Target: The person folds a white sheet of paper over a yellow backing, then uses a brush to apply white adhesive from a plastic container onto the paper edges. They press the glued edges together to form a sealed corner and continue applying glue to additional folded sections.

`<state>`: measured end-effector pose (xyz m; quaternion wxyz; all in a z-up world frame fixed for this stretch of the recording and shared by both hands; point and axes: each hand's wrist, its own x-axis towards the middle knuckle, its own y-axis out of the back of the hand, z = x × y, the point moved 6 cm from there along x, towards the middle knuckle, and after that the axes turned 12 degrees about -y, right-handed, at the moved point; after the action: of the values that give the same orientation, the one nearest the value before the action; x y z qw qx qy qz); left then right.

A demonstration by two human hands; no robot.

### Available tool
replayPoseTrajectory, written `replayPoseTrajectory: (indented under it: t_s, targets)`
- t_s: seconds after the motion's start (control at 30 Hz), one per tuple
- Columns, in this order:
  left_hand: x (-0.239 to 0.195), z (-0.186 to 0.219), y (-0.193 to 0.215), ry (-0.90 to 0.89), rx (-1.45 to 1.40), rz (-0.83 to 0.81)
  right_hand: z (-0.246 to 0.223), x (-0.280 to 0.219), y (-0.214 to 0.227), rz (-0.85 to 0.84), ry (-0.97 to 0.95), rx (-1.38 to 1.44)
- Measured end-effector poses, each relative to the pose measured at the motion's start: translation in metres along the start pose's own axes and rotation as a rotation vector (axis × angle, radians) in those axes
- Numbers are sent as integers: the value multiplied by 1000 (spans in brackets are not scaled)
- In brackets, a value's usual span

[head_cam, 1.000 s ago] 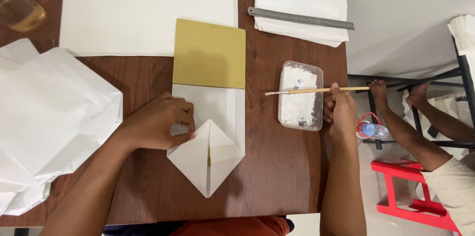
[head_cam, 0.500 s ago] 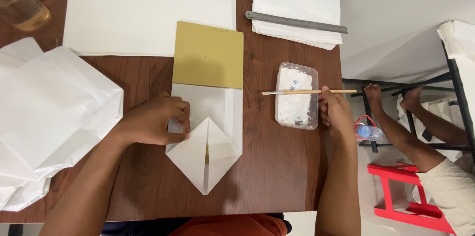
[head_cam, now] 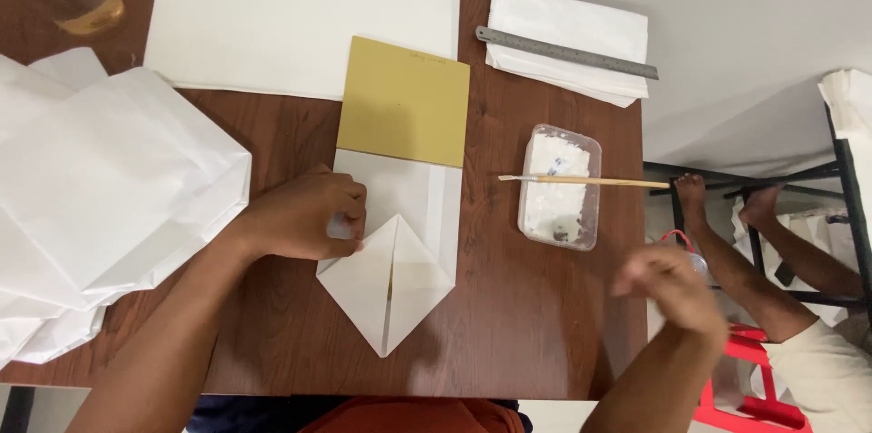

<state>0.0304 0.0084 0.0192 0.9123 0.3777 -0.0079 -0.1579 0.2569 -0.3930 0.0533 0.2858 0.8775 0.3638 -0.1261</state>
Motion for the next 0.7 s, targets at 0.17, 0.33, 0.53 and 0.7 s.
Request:
replayPoseTrajectory:
  t_s: [0.17, 0.33, 0.53, 0.7]
  targets:
    - [0, 7, 6, -54, -78, 24, -116, -4, -166, -102, 397, -310]
    - [-1, 14, 10, -45, -55, 16, -123, 8, -211, -54, 466, -452]
    - [-1, 1, 1, -92, -87, 56, -119, 23, -222, -81, 450, -392]
    - [0, -2, -5, -125, -76, 61, -117, 28, -222, -71, 398, -275]
